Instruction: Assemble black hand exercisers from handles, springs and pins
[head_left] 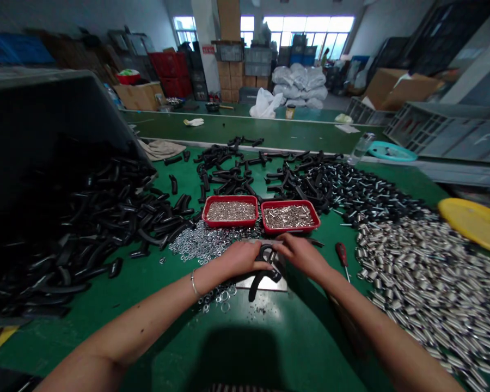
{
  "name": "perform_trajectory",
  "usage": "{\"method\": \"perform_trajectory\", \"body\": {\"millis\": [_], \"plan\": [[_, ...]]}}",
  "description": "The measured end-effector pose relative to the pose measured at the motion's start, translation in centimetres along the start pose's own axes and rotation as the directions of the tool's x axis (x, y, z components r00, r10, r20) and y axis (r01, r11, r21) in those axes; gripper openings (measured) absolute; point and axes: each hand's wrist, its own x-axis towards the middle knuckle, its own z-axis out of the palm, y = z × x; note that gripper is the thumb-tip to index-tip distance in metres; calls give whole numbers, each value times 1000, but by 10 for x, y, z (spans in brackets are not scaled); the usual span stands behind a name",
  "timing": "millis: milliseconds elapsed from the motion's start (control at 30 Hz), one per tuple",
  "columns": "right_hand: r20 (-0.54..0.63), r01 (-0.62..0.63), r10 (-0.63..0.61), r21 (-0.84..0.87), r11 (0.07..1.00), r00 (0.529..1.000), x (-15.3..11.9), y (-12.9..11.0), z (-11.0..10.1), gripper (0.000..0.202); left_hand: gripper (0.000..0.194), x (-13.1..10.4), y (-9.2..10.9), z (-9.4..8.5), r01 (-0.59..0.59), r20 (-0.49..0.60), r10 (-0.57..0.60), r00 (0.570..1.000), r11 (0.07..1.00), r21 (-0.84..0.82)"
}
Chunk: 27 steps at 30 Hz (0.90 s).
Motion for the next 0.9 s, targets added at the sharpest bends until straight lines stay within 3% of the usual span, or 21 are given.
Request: {"method": "perform_trajectory", "body": {"millis": [100, 167, 267, 400, 567, 733, 900], "plan": [[-138, 44, -94, -326, 944, 986, 32, 24, -33, 19, 38, 23, -5, -20, -84, -10, 88, 996, 977, 195], [-114, 67, -139, -482, 874, 984, 51, 32, -42, 21, 28, 47, -2, -34, -125, -58, 150, 987, 944, 306], [-25, 110, -157, -606, 788, 987, 77, 30, -35, 23, 21, 92, 5, -43, -174, -73, 228, 971, 880, 441], [-1, 111, -144, -626, 772, 990, 98, 27, -12, 22, 18, 137, 3, -31, -181, 3, 210, 978, 837, 516], [9, 114, -136, -604, 789, 991, 102, 37, -4, 25, 21, 140, -8, -10, -99, -62, 150, 987, 858, 504], [26, 124, -134, -581, 805, 991, 105, 40, -3, 22, 22, 134, -5, -5, -17, -128, 92, 988, 871, 492], [-35, 86, -127, -557, 826, 991, 104, 39, 2, 19, 25, 129, -2, 1, 17, -235, 105, 966, 886, 463]]}}
